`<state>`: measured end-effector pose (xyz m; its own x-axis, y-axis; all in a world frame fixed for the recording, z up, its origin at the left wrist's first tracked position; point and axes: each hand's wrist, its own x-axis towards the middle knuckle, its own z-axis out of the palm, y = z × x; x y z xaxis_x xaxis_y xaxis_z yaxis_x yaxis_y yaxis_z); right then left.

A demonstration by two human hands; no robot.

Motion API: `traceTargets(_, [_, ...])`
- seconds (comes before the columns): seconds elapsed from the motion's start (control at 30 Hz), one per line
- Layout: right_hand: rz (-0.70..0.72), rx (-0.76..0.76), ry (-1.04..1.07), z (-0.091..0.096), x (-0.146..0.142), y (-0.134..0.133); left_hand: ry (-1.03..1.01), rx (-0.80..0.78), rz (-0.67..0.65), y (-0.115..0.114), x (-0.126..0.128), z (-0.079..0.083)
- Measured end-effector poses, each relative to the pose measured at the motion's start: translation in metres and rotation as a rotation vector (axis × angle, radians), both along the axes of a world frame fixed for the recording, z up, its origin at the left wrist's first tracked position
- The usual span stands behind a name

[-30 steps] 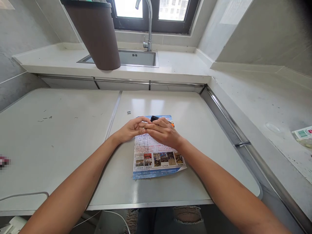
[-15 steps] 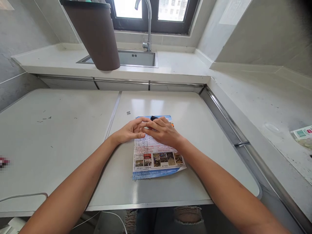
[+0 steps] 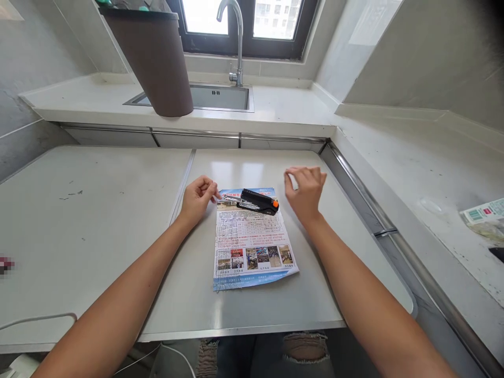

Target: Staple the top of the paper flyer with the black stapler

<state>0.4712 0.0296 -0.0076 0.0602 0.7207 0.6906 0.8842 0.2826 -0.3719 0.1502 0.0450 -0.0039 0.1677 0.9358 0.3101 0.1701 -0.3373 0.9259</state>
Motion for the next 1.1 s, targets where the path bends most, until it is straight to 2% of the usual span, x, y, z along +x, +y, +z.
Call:
traceTargets(0.07, [-0.177, -0.097, 0.130, -0.007, 0.023, 0.012, 0.274, 0.109, 0.199, 0.006, -0.007, -0.001])
traceTargets(0.13, [-0.294, -0.231, 0.249, -0.015, 0.041, 0.021, 0.461, 0.177, 0.289, 0.014, -0.015, -0.005])
traceTargets(0.23, [-0.339, -0.377, 0.335, -0.027, 0.054, 0.028, 0.631, 0.239, 0.288, 0.024, -0.023, -0.017])
traceTargets(0.37, [-0.322, -0.399, 0.286, -0.037, 0.058, 0.034, 0.739, 0.260, 0.237, 0.032, -0.026, -0.032])
traceTargets(0.47, [-0.325, -0.394, 0.260, -0.042, 0.059, 0.039, 0.762, 0.268, 0.240, 0.032, -0.026, -0.033])
traceTargets(0.57, [-0.307, -0.347, 0.247, -0.038, 0.055, 0.039, 0.761, 0.252, 0.255, 0.030, -0.025, -0.028])
traceTargets(0.67, [-0.180, -0.147, 0.214, -0.023, 0.037, 0.029, 0.675, 0.214, 0.230, 0.026, -0.020, -0.021])
traceTargets(0.73, [0.015, -0.043, 0.187, -0.011, 0.017, 0.016, 0.570, 0.189, 0.175, 0.022, -0.015, -0.018])
traceTargets(0.83, [0.390, -0.061, 0.117, 0.000, -0.015, -0.002, 0.449, 0.214, 0.060, 0.013, -0.005, -0.012])
traceTargets(0.9, [0.563, -0.121, 0.029, 0.000, -0.032, -0.010, 0.402, 0.239, 0.030, 0.007, 0.000, -0.009])
traceTargets(0.97, [0.624, -0.188, -0.051, -0.003, -0.043, -0.013, 0.377, 0.241, 0.024, 0.002, 0.005, -0.008])
traceTargets(1.1, [0.592, -0.231, -0.088, -0.011, -0.050, -0.009, 0.415, 0.250, -0.018, -0.003, 0.008, -0.008])
